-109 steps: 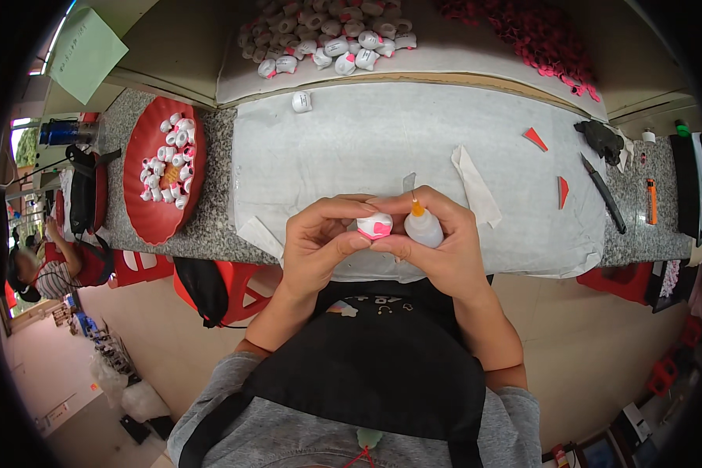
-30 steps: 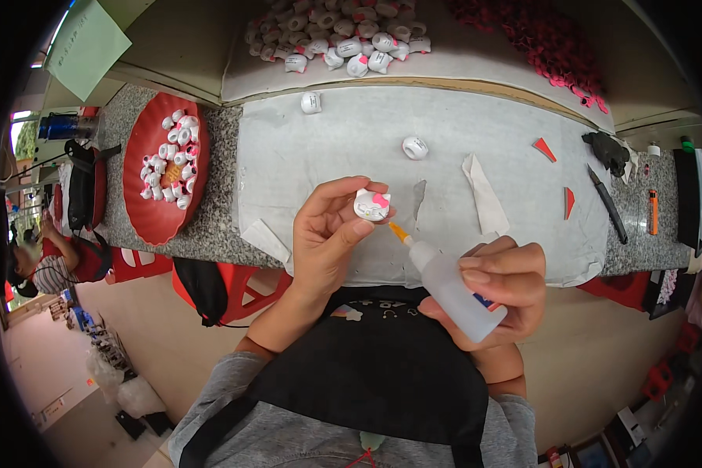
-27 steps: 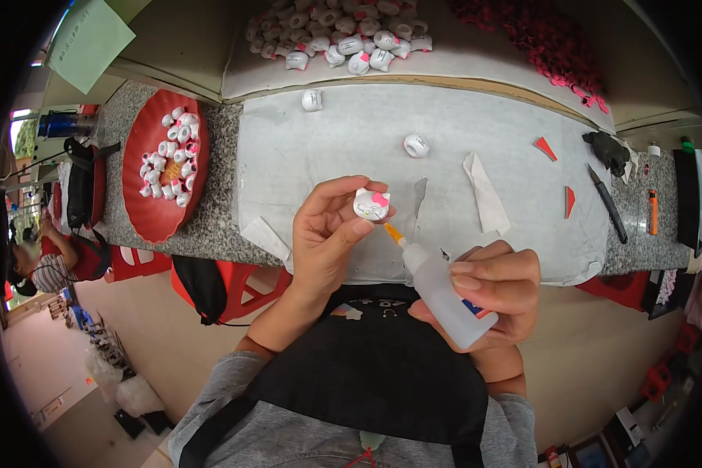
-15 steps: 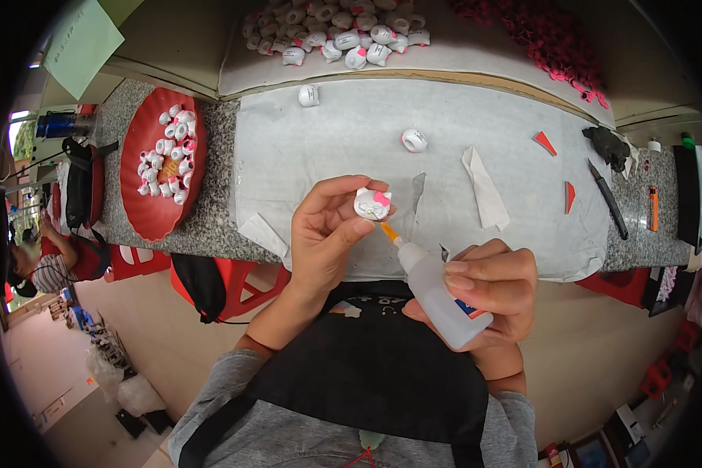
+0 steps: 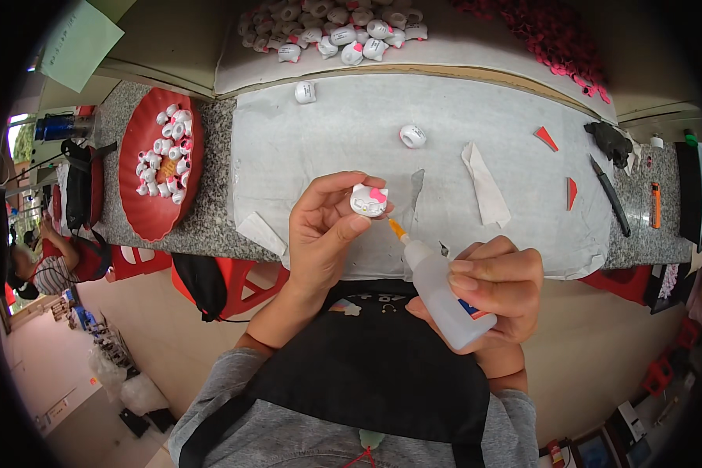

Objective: Assembling small plastic toy components by applying adhesive and joining pieces together.

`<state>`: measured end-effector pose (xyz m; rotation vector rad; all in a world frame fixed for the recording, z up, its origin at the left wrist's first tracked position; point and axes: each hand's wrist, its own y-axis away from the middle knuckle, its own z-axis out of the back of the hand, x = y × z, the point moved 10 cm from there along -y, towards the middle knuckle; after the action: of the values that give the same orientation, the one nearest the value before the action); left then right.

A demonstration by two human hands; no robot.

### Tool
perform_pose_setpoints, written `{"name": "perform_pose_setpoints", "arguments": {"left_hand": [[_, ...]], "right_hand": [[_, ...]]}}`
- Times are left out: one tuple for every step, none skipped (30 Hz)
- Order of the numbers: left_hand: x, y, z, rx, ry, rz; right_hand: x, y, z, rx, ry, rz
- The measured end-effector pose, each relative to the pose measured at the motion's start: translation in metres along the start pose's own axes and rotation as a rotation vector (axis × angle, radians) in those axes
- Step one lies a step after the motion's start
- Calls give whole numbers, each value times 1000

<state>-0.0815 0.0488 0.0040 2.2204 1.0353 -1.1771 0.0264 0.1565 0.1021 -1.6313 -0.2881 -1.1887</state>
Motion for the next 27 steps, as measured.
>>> {"name": "perform_pose_setpoints", "arguments": {"left_hand": [[0, 0, 0, 5, 2, -4], [0, 0, -1, 11, 4, -8], [0, 0, -1, 10, 4, -8], [1, 0, -1, 12, 9, 2], [2, 1, -2, 14, 14, 13], [2, 1, -2, 13, 14, 13], [2, 1, -2, 13, 14, 15], [2, 1, -2, 14, 13, 17], [2, 1, -2, 14, 14, 18], [2, 1, -4, 17, 9, 23], [2, 1, -4, 20, 3, 27], [2, 1, -4, 18, 3, 27], [3, 1, -4, 17, 11, 28], [3, 2, -3, 16, 18, 29], [3, 1, -3, 16, 19, 30], [1, 1, -5, 29, 10, 15], [0, 1, -6, 41, 2, 1], [1, 1, -5, 39, 2, 1], [-1, 1, -6, 55, -30, -38], [-4, 1, -7, 71, -62, -76], [-3, 1, -7, 70, -61, -75], [-5, 1, -7, 68, -94, -95], [-6, 1, -6, 65, -127, -115], [-6, 0, -6, 65, -127, -114], [-8, 0, -7, 71, -158, -131], [-10, 1, -7, 77, -190, -147], [-10, 1, -7, 76, -190, -147]], "right_hand": [[-1, 1, -2, 0, 0, -1], [-1, 4, 1, -54, 37, 8], [0, 6, 5, -108, 74, 18], [-1, 6, 5, -107, 74, 17], [-1, 6, 5, -111, 78, 26], [0, 6, 5, -114, 82, 35], [0, 6, 5, -113, 82, 34], [0, 6, 4, -110, 78, 29], [0, 6, 4, -108, 76, 24], [0, 7, 4, -108, 77, 23], [0, 7, 4, -107, 73, 24], [0, 7, 3, -104, 66, 26], [1, 5, 5, -103, 65, 25], [1, 2, 1, -38, 35, 10], [0, 1, -3, 26, 6, -5], [-1, 3, -4, 26, 7, -7], [-2, 6, -1, -29, 41, 11], [-1, 8, 3, -81, 75, 29], [-1, 7, 2, -80, 74, 28], [-1, 7, 1, -86, 78, 27], [-1, 7, 2, -93, 83, 26], [-1, 7, 2, -92, 83, 25], [-1, 7, 1, -87, 85, 26], [-1, 7, 1, -81, 88, 27], [-1, 6, 1, -81, 88, 26], [0, 6, 0, -76, 92, 30], [0, 6, -1, -72, 96, 33]]}}
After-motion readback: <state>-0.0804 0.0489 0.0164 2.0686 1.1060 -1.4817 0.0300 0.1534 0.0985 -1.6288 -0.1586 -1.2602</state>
